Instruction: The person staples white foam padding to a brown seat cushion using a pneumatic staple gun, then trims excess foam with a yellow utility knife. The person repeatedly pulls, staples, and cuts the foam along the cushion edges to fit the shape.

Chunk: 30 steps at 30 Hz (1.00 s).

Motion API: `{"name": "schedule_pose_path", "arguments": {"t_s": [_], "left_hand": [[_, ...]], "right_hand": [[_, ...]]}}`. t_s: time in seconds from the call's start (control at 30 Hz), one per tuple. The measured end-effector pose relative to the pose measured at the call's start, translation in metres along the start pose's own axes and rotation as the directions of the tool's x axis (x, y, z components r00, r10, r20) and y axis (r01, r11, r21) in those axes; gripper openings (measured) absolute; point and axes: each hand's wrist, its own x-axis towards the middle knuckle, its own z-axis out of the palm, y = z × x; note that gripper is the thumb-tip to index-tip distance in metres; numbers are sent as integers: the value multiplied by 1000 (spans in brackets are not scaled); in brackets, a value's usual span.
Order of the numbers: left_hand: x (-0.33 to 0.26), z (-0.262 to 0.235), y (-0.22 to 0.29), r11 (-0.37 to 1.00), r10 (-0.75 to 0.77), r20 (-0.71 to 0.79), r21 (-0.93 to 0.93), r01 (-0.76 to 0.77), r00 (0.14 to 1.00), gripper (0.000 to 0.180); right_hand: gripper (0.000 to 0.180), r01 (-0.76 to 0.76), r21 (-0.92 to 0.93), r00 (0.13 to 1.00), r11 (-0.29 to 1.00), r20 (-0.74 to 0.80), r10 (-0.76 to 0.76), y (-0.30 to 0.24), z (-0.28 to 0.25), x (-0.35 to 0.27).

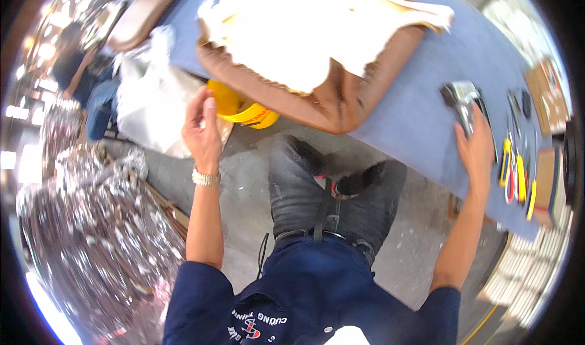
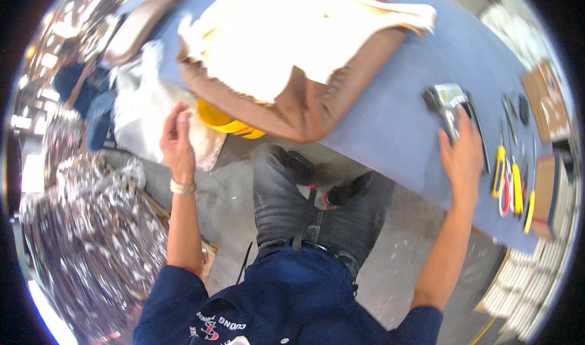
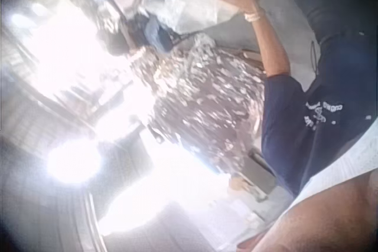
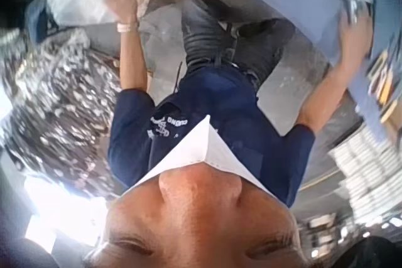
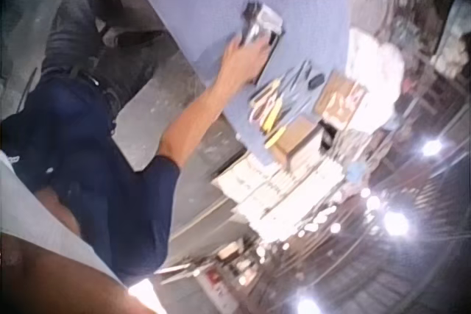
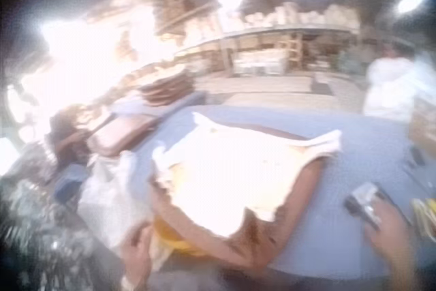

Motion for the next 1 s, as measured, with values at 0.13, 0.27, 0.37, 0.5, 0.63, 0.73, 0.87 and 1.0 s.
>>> {"name": "schedule_pose_path", "arguments": {"t_s": [0.13, 0.27, 0.37, 0.5, 0.63, 0.73, 0.87, 1.0], "left_hand": [[14, 58, 79, 847, 453, 346, 121, -518, 822, 40], [17, 127, 102, 763, 236, 717, 281, -581, 656, 50], [13, 126, 112, 989, 17, 697, 94, -115, 716, 41], [-6, 99, 81, 957, 62, 570, -268, 114, 820, 13], [44, 103, 81, 870, 448, 789, -274, -410, 421, 56], [50, 90, 77, 781, 461, 830, -212, -588, 313, 60], [44, 109, 58, 815, 489, 776, -245, -525, 397, 46], [36, 122, 44, 825, 532, 722, -322, -465, 443, 42]], "right_hand": [[58, -159, -103, 986, 982, -61, 153, -27, 4, 9], [58, -244, -63, 969, 968, -51, 241, -30, 1, 5], [56, -255, -45, 966, 966, -44, 254, -35, 0, 10], [55, -135, -6, 982, 991, -137, 133, -26, 16, 4], [57, -236, -56, 971, 970, -62, 233, -20, 15, -3], [58, -252, -44, 968, 967, -8, 252, -26, 10, 0], [60, -210, -78, 978, 975, -11, 210, -18, 13, 3], [57, 83, 223, 993, 971, -104, -61, 49, 6, 9]]}}
